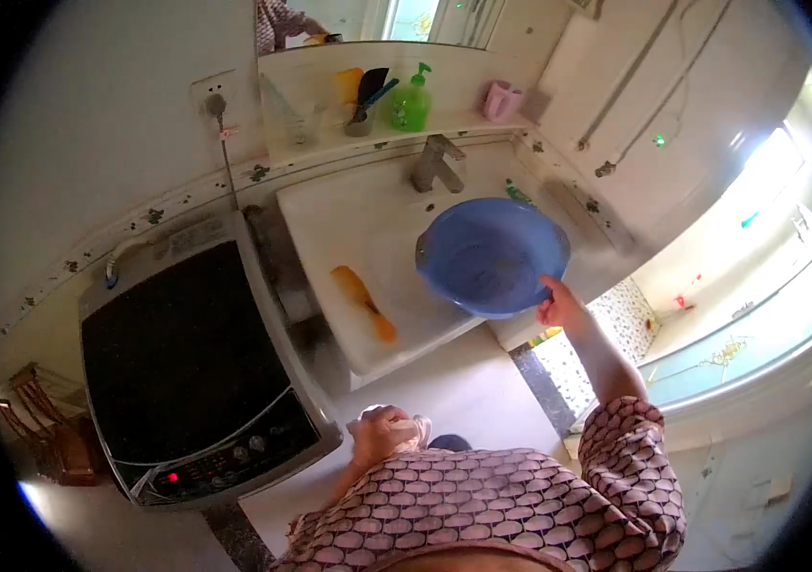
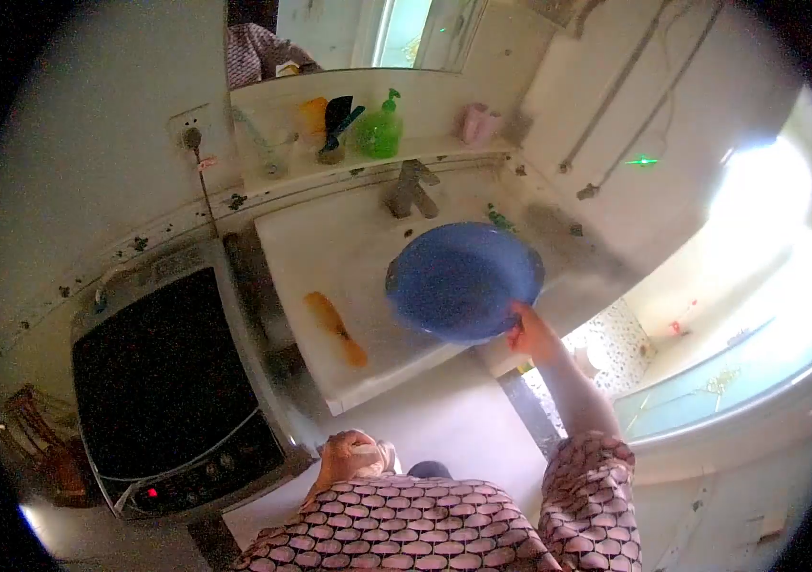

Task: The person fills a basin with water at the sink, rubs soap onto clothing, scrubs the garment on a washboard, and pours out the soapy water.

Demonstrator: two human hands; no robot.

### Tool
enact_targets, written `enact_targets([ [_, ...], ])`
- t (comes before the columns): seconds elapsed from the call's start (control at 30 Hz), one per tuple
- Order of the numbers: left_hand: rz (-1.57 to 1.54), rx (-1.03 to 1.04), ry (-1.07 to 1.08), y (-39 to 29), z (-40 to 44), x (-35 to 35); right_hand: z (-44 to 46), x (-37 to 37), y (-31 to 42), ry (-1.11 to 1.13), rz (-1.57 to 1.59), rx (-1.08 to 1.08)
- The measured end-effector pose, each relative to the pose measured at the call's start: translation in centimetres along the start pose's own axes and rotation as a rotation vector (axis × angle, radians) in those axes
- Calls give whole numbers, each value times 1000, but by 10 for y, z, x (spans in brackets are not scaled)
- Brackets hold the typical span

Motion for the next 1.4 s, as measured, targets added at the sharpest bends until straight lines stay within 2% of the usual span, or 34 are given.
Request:
enact_targets([
  [0.03,38,22,-26,5,3,0,17,7,10,-77,-41,23],
  [0.13,120,43,-121,11,21,6,62,20,32,10,-92,18],
  [0.2,-374,-548,-195,4,27,6,120,15,50,31,-140,98],
  [0.23,-370,-561,-231,5,32,7,151,15,56,31,-166,165],
  [0.3,-39,-592,-408,-4,37,15,202,17,60,83,-269,162],
  [0.33,16,-707,-498,-43,51,10,219,17,71,110,-355,129],
  [0.4,230,-707,-510,-31,49,42,242,27,91,218,-473,109],
  [0.43,245,-734,-527,-47,58,50,248,29,92,287,-559,104],
  [0.53,221,-851,-511,-87,67,59,233,46,108,299,-650,97],
  [0.6,365,-836,-701,-95,65,78,286,44,113,361,-743,102],
  [0.63,179,-945,-822,-99,70,88,297,45,115,408,-824,90],
  [0.67,185,-962,-832,-107,73,93,307,46,117,420,-835,104],
  [0.73,192,-958,-837,-121,79,95,319,56,121,479,-758,-191],
  [0.77,296,-922,-836,-130,84,95,316,61,122,486,-758,-182],
  [0.87,146,-885,-944,-122,77,97,282,89,138,608,-739,-875],
  [0.9,194,-990,-955,-137,85,92,264,100,145,644,-723,-1110],
  [0.93,187,-1003,-961,-136,84,96,239,116,153,811,-623,-847],
  [0.97,121,-916,-1042,-133,79,98,220,136,156,956,-515,-575],
  [1.0,60,-825,-1121,-133,77,99,220,151,151,980,-461,-395],
  [1.03,232,-838,-1085,-143,81,100,226,166,146,998,-402,-215],
  [1.1,226,-871,-1065,-154,88,106,267,201,132,1060,-216,264],
  [1.13,216,-893,-1043,-160,93,109,258,211,138,1056,-219,274],
  [1.2,177,-907,-1045,-175,104,112,214,231,156,1095,1,224],
  [1.27,393,-923,-996,-172,101,115,199,225,161,1143,98,202],
  [1.33,312,-935,-1052,-177,101,114,209,221,164,1189,176,175],
  [1.4,227,-952,-1100,-176,92,118,245,214,159,940,121,46],
])
Point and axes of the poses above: each hand's wrist, its own z-axis towards the middle knuckle, its own x-axis out of the palm, y = z × x, the point moved 1 cm from there along z, towards the middle knuckle, and after that the axes turned 13 degrees about z, right-handed, at the moved point
